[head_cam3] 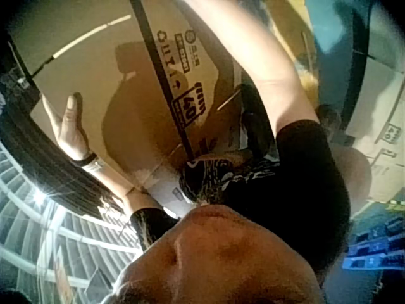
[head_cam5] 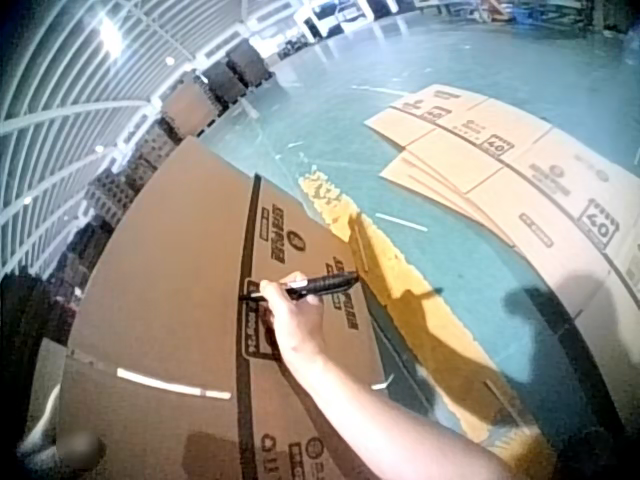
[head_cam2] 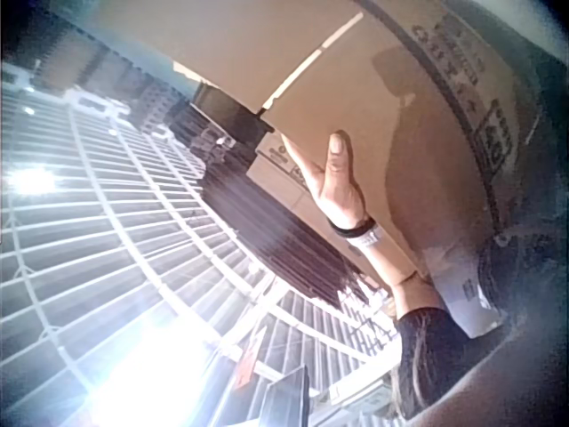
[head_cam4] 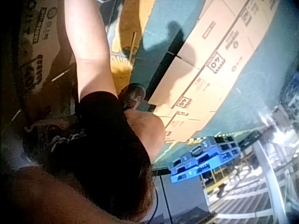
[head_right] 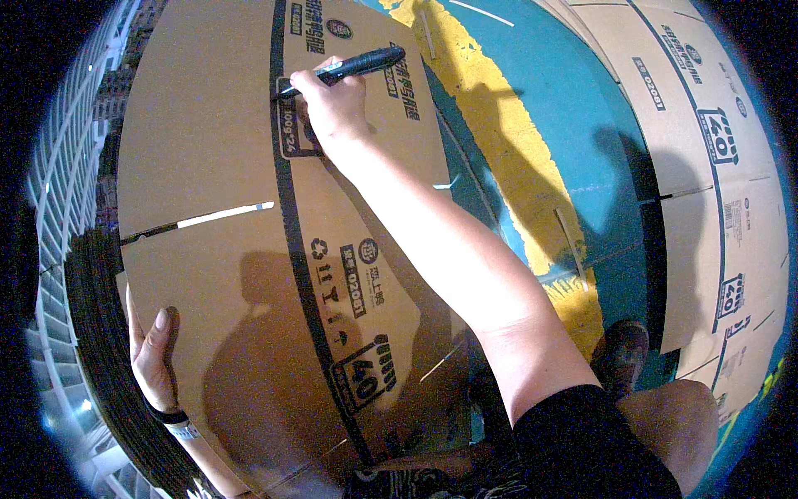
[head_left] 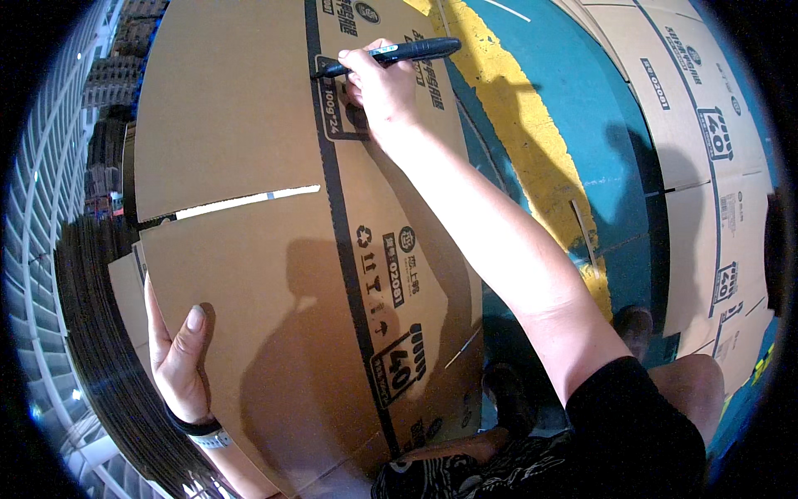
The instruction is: The person sits on the floor and uses a black marker to write on the surface of several cardboard boxes. They hold each box steady with one hand while writing with the other, then place the marked box aside and pick up another to repeat the process.
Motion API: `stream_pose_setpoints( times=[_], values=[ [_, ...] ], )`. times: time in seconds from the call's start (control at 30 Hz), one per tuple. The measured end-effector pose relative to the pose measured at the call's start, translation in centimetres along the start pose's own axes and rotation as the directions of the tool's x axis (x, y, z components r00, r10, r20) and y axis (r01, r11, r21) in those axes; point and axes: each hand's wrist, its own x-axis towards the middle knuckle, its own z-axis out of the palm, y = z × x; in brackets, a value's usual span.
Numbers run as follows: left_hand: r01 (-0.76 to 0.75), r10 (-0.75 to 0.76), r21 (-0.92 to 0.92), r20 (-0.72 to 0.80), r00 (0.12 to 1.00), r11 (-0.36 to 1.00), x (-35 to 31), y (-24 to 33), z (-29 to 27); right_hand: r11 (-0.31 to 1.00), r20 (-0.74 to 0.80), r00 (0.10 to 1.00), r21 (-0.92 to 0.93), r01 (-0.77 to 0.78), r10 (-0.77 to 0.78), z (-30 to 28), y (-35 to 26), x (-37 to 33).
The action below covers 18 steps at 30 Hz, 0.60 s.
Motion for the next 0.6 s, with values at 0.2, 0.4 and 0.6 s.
stream_pose_setpoints(
  times=[0.2, 0.4, 0.6],
  values=[
    [0.014, -0.014, 0.013, 0.008, 1.0, 1.0, 0.03, 0.08, -0.16, 1.0, -0.005, 1.0, -0.008, 0.005, -0.005, -0.05, 0.09, 0.11],
    [0.007, -0.007, 0.001, 0.01, 1.0, 1.0, 0.03, 0.06, -0.15, 1.0, 0.008, 1.0, 0.0, -0.001, 0.001, -0.04, -0.02, -0.05],
    [-0.006, 0.006, -0.019, 0.003, 1.0, 1.0, -0.06, 0.22, 0.27, 1.0, 0.016, 1.0, 0.002, -0.003, 0.003, -0.11, 0.06, 0.02]
  ],
)
